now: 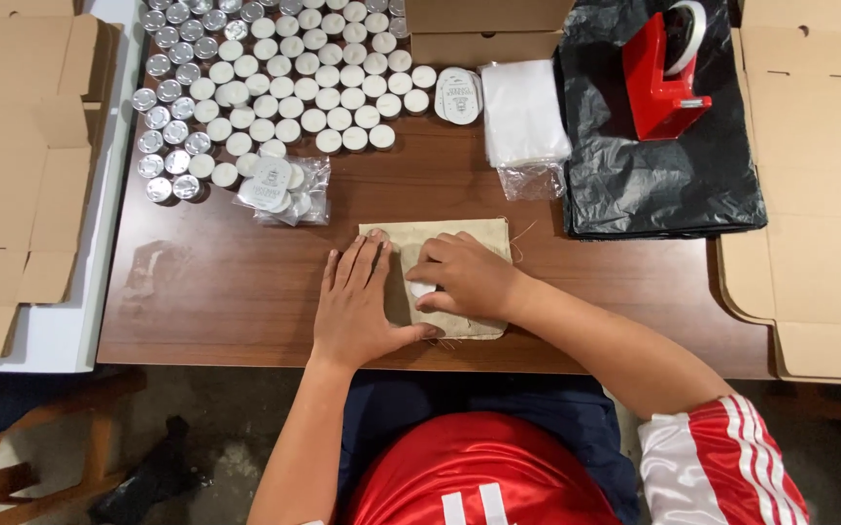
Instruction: The person is cleaning the bottom of numerous small metal tea light tins by rubbing them against a cloth laid on a wooden table, then organizing them into a separate pile.
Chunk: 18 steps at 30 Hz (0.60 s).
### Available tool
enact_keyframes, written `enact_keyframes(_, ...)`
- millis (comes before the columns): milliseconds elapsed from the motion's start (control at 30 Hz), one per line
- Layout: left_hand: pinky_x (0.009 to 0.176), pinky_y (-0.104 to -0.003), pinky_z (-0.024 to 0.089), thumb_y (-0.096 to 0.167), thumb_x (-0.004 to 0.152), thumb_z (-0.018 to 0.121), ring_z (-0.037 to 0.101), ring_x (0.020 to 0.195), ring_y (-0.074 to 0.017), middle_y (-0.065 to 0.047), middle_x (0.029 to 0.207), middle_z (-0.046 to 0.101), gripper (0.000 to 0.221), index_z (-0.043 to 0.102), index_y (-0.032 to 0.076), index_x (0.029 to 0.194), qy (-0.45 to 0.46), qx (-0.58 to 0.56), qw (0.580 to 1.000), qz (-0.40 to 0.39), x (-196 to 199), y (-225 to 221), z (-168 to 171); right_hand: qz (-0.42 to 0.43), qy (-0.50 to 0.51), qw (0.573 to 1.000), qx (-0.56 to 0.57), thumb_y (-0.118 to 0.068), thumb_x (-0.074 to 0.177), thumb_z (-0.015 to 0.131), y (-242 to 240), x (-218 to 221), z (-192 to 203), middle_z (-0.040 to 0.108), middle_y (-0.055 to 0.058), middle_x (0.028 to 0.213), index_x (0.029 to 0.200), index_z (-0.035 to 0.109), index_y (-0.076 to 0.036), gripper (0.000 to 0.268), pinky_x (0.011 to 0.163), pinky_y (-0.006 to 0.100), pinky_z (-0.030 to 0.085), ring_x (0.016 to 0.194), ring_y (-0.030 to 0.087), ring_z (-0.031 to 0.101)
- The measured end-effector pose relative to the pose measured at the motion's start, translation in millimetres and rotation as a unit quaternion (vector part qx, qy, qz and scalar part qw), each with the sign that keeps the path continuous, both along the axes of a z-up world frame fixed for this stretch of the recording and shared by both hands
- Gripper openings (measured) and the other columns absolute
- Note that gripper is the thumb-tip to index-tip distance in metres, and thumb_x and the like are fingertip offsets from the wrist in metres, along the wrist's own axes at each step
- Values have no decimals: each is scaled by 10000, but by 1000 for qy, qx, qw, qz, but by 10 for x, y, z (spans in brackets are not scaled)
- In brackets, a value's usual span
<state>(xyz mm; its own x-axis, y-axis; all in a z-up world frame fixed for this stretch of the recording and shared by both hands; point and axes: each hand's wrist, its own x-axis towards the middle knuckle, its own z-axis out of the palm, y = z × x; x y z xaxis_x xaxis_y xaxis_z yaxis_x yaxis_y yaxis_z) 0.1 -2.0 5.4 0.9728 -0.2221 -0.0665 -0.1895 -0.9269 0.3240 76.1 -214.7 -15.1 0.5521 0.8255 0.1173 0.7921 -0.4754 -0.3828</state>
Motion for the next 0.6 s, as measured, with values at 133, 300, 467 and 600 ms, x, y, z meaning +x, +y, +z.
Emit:
enact_keyframes(133,1274,-529,121,917,595,668,210,1549,-259,-87,1664,283,1307,364,96,1566,-20,-9,1000,-2,-13,11,-53,-32,-66,997,26,-590,915,669,20,-77,-123,562,9,871,1038,707,-172,437,805,365,453,874,216,583)
enact_keyframes(300,1274,-540,99,926,602,654,178,1559,-257,-78,1680,246,1320,341,92,1577,2,-9,1000,-9,2,16,-38,-45,-85,995,0,-505,922,688,23,-136,-71,524,-12,891,1012,708,-165,353,811,353,395,900,196,528)
enact_keyframes(467,1281,-533,74,903,584,684,161,1563,-249,-75,1677,240,1327,330,104,1583,27,-10,1000,-3,12,-2,62,9,52,996,-77,-333,859,756,-190,12,187,611,-2,1069,1084,733,-229,249,916,395,393,1060,230,545)
enact_keyframes(600,1277,-536,82,899,596,687,185,1557,-258,-82,1665,267,1300,358,102,1569,17,-21,1000,-2,15,-9,63,-20,45,988,-143,-341,832,776,-296,33,339,639,-30,1098,1068,761,-263,249,939,399,391,1091,201,564)
